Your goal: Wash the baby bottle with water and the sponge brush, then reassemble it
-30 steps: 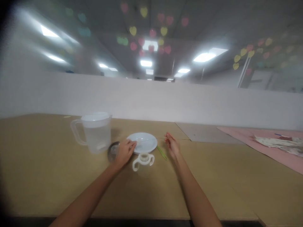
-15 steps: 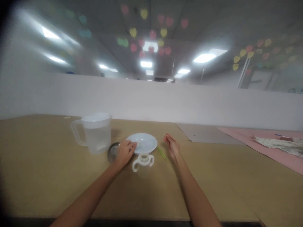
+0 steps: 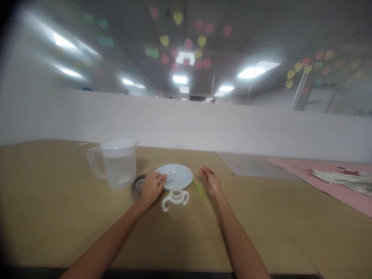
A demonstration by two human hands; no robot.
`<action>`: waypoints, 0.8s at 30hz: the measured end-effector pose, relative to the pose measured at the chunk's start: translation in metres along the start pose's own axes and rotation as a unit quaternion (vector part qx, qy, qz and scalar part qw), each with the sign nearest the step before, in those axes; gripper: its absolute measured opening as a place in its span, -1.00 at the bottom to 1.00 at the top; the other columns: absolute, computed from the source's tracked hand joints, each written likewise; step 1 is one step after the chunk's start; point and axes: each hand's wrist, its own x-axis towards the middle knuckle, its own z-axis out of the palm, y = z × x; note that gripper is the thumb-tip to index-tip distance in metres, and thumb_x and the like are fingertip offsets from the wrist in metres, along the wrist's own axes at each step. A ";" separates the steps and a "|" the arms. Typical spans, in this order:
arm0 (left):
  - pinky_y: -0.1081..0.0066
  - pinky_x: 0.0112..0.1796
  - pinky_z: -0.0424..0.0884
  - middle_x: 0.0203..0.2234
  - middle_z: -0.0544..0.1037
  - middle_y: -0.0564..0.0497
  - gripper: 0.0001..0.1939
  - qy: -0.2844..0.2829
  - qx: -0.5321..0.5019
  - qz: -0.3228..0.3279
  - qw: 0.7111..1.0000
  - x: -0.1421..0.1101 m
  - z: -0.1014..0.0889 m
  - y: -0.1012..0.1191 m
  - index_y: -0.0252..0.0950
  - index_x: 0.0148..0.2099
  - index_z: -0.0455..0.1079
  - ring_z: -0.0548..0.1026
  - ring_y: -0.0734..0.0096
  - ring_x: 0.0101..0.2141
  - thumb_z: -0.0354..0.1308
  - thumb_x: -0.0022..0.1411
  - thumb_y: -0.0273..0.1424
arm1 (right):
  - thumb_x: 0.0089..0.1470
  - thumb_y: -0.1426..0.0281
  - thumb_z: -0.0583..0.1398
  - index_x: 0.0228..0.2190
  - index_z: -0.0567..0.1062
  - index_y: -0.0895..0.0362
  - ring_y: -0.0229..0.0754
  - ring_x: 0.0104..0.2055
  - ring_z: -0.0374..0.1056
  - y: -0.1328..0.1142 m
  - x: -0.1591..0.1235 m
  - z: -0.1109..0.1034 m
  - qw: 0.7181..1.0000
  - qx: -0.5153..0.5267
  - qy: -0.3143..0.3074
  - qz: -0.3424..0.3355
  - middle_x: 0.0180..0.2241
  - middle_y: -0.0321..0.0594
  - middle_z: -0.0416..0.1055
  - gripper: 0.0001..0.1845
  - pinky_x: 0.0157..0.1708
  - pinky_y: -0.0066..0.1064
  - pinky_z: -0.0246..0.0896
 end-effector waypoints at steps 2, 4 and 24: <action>0.38 -0.33 0.12 -0.45 0.40 -0.01 -0.69 0.000 -0.004 0.004 1.000 0.000 0.000 0.000 -0.21 -0.24 0.42 0.30 0.37 -0.36 -0.15 0.24 -0.30 | -0.32 0.38 0.34 -0.45 0.50 0.20 -0.30 -0.43 0.40 0.001 0.002 -0.002 1.000 -0.016 0.009 -0.006 -0.48 -0.25 0.47 -0.73 -0.33 -0.56 0.37; 0.39 -0.33 0.12 -0.44 0.40 -0.01 -0.70 -0.001 -0.008 0.006 1.000 0.000 0.000 0.001 -0.21 -0.25 0.42 0.29 0.38 -0.37 -0.15 0.24 -0.30 | -0.32 0.37 0.34 -0.43 0.50 0.21 -0.30 -0.43 0.40 0.002 0.002 -0.003 0.999 -0.029 0.012 -0.007 -0.48 -0.25 0.47 -0.71 -0.33 -0.57 0.36; 0.39 -0.25 0.19 -0.38 0.45 0.02 -0.70 -0.017 -0.058 0.020 0.998 -0.001 0.008 0.000 -0.25 -0.21 0.41 0.31 0.41 -0.31 -0.15 0.25 -0.33 | -0.35 0.39 0.35 -0.46 0.51 0.20 -0.33 -0.47 0.39 -0.001 -0.014 0.016 0.999 -0.029 -0.033 0.022 -0.50 -0.25 0.48 -0.73 -0.35 -0.57 0.34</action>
